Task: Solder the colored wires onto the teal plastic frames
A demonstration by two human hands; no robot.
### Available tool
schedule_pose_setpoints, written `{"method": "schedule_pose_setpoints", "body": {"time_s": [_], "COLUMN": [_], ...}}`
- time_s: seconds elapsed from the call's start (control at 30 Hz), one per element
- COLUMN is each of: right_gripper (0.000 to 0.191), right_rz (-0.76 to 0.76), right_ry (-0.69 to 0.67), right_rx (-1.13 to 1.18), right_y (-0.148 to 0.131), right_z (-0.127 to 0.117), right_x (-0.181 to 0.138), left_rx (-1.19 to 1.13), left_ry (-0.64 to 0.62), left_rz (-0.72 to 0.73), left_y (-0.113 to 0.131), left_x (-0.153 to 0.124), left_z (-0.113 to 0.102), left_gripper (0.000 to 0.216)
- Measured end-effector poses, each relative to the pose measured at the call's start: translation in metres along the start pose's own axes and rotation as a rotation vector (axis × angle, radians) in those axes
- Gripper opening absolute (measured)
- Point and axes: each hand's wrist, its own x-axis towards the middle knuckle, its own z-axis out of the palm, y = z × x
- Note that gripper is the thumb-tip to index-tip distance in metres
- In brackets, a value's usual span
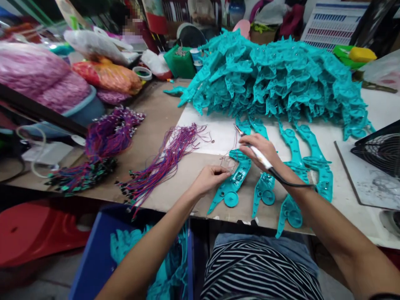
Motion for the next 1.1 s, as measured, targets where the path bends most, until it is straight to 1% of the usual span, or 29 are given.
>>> {"method": "schedule_pose_setpoints", "body": {"time_s": [0.07, 0.1, 0.13, 0.2, 0.27, 0.33, 0.43, 0.5, 0.57, 0.63, 0.7, 0.77, 0.83, 0.9, 1.0, 1.03, 1.1], "right_gripper": [0.029, 0.031, 0.03, 0.026, 0.025, 0.028, 0.031, 0.031, 0.031, 0.031, 0.032, 0.033, 0.033, 0.031, 0.02, 0.019, 0.022], "right_rz": [0.036, 0.057, 0.088, 0.2, 0.318, 0.377, 0.369, 0.355, 0.341, 0.324, 0.289, 0.228, 0.18, 0.162, 0.151, 0.146, 0.14], "right_ry": [0.098, 0.126, 0.157, 0.206, 0.249, 0.272, 0.239, 0.172, 0.1, 0.027, -0.008, 0.034, 0.135, 0.195, 0.184, 0.179, 0.179], "right_rx": [0.083, 0.12, 0.147, 0.163, 0.165, 0.176, 0.181, 0.161, 0.134, 0.122, 0.122, 0.109, 0.091, 0.101, 0.152, 0.161, 0.159], "right_y": [-0.014, -0.021, -0.028, -0.038, -0.041, -0.038, -0.026, -0.018, -0.013, -0.012, -0.015, -0.023, -0.034, -0.048, -0.069, -0.074, -0.081], "right_z": [-0.011, -0.016, -0.019, -0.021, -0.016, -0.006, 0.01, 0.017, 0.021, 0.021, 0.017, 0.01, 0.0, -0.009, -0.018, -0.018, -0.017], "right_x": [-0.033, -0.048, -0.063, -0.086, -0.098, -0.101, -0.094, -0.087, -0.084, -0.085, -0.087, -0.091, -0.096, -0.103, -0.117, -0.121, -0.129], "left_rx": [-0.023, -0.046, -0.07, -0.099, -0.087, -0.048, 0.027, 0.076, 0.092, 0.059, 0.0, -0.044, -0.062, -0.067, -0.034, -0.008, 0.05], "left_ry": [-0.017, -0.025, -0.033, -0.055, -0.065, -0.034, 0.063, 0.142, 0.217, 0.243, 0.215, 0.199, 0.22, 0.228, 0.193, 0.188, 0.196], "left_rz": [-0.005, -0.012, -0.02, -0.04, -0.046, -0.023, 0.051, 0.093, 0.103, 0.071, 0.024, -0.003, -0.006, -0.001, 0.034, 0.061, 0.141], "left_y": [-0.007, -0.009, -0.01, -0.011, -0.01, -0.01, -0.014, -0.018, -0.023, -0.027, -0.03, -0.031, -0.032, -0.033, -0.035, -0.035, -0.037], "left_x": [0.004, 0.005, 0.006, 0.006, 0.004, 0.001, -0.01, -0.02, -0.031, -0.041, -0.047, -0.048, -0.047, -0.044, -0.043, -0.044, -0.045], "left_z": [0.002, 0.002, 0.002, 0.001, 0.002, 0.005, 0.013, 0.019, 0.025, 0.029, 0.031, 0.031, 0.03, 0.03, 0.031, 0.032, 0.034], "left_gripper": [0.024, 0.024, 0.024, 0.023, 0.023, 0.023, 0.019, 0.017, 0.017, 0.019, 0.022, 0.025, 0.026, 0.026, 0.022, 0.02, 0.016]}}
